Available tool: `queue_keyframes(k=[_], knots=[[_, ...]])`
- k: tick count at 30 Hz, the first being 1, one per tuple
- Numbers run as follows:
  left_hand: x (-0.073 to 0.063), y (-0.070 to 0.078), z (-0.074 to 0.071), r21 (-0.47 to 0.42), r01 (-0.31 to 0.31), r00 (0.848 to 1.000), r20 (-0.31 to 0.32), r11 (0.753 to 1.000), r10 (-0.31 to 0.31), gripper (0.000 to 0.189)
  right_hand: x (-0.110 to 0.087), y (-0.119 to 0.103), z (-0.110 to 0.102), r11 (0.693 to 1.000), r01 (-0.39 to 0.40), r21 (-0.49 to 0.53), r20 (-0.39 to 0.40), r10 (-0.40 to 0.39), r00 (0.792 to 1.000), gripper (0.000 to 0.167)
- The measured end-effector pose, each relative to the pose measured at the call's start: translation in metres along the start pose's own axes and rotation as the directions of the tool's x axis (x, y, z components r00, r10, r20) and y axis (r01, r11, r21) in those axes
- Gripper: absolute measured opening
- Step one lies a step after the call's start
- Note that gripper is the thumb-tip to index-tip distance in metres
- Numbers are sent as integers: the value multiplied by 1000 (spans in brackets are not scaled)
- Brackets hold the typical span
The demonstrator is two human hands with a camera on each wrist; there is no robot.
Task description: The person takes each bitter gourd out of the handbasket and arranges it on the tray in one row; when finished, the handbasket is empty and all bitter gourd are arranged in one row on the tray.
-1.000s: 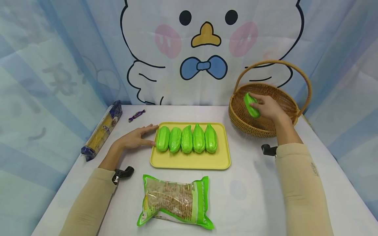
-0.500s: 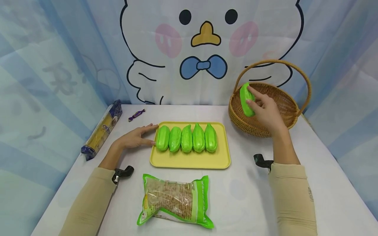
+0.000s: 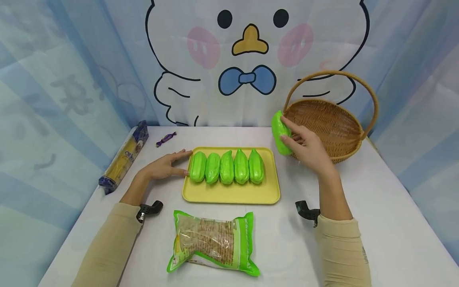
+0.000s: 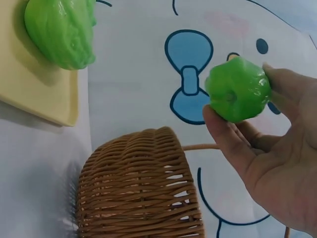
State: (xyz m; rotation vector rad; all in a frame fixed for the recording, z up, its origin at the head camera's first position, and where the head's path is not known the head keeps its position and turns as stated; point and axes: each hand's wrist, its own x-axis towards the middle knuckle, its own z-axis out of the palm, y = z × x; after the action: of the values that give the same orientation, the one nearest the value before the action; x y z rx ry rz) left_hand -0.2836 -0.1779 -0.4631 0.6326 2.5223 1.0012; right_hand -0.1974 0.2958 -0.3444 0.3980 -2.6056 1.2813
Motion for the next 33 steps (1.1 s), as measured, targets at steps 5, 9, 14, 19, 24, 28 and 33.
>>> queue_keyframes(k=[5,9,14,19,24,28,33], knots=[[1,-1,0,3,-12,1000,4,1000,12,91,0,1,3,1000,-1,-3,104,1,995,62],[2,-2,0,12,-18,1000,10,1000,18,92,0,0,6,998,-9,-62,167,19,986,64],[1,-1,-1,10,-10,1000,3,1000,10,93,1,-1,12,990,-26,-138,203,54,978,64],[1,0,-1,-8,-10,1000,12,1000,10,91,1,0,16,980,-48,-196,239,95,966,66],[1,0,0,-13,-9,1000,14,1000,9,90,-1,1,17,965,-45,-259,294,123,948,68],[1,0,0,-13,-4,1000,16,1000,4,91,-2,3,18,955,-33,-295,345,139,928,67],[1,-1,0,-24,-9,1000,12,1000,10,90,-1,6,19,956,-7,-293,390,126,912,61]])
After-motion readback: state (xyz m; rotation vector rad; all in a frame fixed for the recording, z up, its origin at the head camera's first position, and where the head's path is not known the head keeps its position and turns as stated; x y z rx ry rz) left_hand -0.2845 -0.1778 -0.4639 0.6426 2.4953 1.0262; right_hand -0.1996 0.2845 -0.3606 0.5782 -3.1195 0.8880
